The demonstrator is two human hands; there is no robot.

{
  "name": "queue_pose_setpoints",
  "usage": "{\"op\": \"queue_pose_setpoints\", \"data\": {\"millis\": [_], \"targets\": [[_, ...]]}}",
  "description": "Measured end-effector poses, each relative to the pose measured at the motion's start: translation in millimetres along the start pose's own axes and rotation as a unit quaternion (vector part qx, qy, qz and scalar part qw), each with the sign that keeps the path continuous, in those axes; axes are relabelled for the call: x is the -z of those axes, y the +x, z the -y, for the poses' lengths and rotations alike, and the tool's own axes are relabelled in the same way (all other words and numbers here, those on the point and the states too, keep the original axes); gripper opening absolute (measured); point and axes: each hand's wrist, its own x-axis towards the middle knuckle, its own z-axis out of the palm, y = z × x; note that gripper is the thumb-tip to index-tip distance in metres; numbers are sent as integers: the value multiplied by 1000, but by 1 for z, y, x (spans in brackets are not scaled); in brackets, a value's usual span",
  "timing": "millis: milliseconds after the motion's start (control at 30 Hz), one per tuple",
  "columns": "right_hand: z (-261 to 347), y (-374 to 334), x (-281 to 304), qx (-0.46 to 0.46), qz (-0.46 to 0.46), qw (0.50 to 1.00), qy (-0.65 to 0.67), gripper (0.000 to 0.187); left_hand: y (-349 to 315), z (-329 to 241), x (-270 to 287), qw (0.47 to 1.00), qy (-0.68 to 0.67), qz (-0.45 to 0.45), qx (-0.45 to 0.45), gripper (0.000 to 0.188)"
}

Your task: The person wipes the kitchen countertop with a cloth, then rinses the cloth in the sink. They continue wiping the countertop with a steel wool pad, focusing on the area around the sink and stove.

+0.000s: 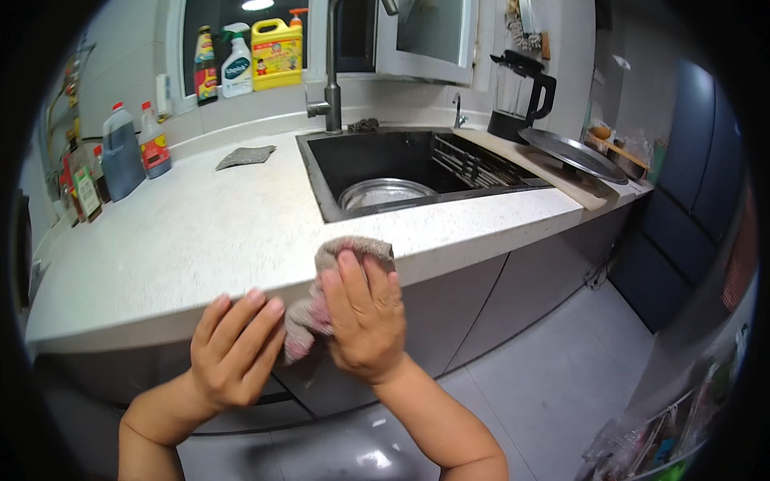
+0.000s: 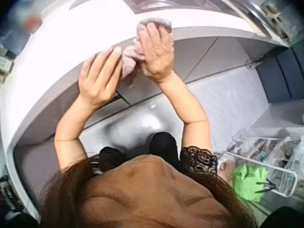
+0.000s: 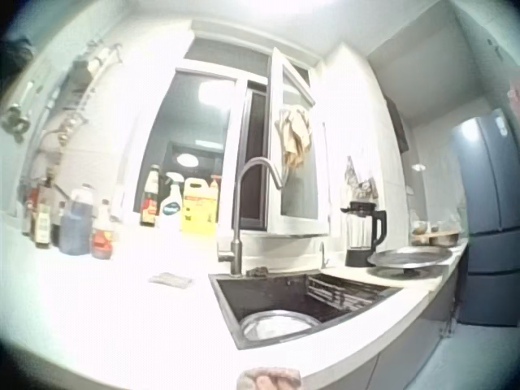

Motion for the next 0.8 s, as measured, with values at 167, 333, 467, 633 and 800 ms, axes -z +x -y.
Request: {"op": "queue_pose_setpoints", "data": {"millis": [167, 333, 467, 633, 800], "targets": [[-65, -5, 40, -185, 14, 982, -39, 50, 42, 13, 24, 979, -161, 110, 52, 19], [-9, 12, 15, -394, -65, 914, 72, 57, 76, 17, 13, 951, -227, 157, 141, 27], [50, 3, 6, -465, -1, 883, 65, 64, 103, 12, 16, 923, -261, 218, 182, 40], [-39, 56, 26, -637, -137, 756, 63, 62, 140, 16, 23, 851, -325, 341, 230, 53], [-151, 60, 68, -733, -143, 664, 38, 60, 192, 5, -10, 809, -391, 347, 269, 52]]}}
